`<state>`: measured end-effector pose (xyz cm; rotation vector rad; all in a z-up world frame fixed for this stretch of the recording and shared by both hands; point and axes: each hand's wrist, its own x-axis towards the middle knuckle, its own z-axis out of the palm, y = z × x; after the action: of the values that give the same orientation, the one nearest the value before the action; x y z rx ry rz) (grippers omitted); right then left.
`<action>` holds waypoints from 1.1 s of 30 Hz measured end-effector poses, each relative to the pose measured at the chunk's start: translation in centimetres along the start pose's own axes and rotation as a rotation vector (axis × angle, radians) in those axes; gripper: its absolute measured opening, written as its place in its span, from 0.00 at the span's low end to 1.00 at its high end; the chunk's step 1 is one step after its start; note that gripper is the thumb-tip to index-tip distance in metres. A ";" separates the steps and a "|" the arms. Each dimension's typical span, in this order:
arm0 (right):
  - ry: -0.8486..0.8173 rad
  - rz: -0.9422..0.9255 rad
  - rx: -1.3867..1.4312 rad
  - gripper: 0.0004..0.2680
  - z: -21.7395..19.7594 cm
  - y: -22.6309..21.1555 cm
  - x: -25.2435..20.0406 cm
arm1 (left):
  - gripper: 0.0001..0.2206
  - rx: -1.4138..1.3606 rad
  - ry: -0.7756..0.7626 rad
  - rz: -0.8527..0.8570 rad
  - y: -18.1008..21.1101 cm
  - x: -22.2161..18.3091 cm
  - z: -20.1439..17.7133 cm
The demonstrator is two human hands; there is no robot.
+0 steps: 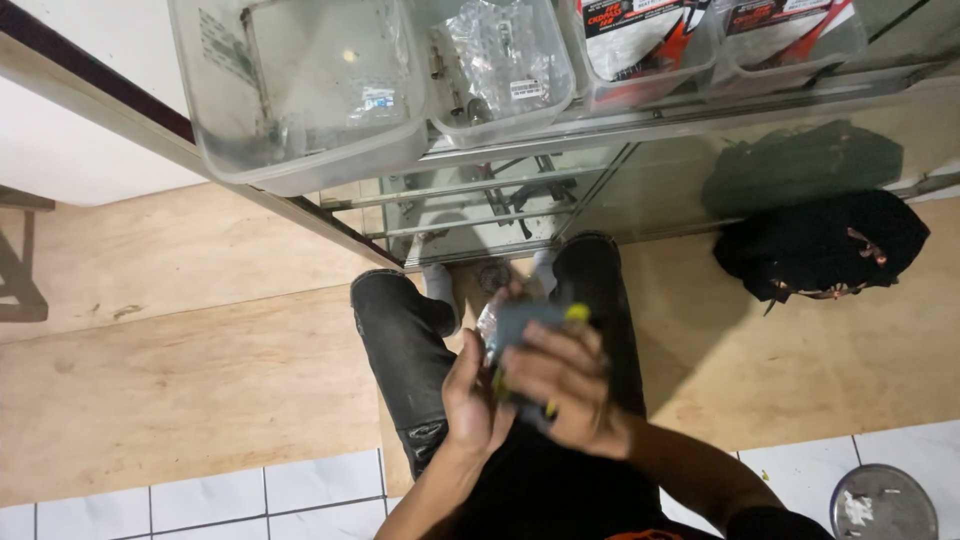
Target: Picking and inspecting small motorcycle bolts and screws from storage containers on a display shelf.
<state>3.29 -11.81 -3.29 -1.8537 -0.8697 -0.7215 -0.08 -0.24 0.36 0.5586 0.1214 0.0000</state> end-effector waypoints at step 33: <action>-0.214 -0.024 -0.037 0.06 -0.5 1.6 -1.4 | 0.23 -0.073 0.381 -0.166 -3.8 -1.4 -5.0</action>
<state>3.72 -13.15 -5.02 -1.9817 -1.0220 -0.5641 -2.13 -0.85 -5.69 0.4690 0.5367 -0.0506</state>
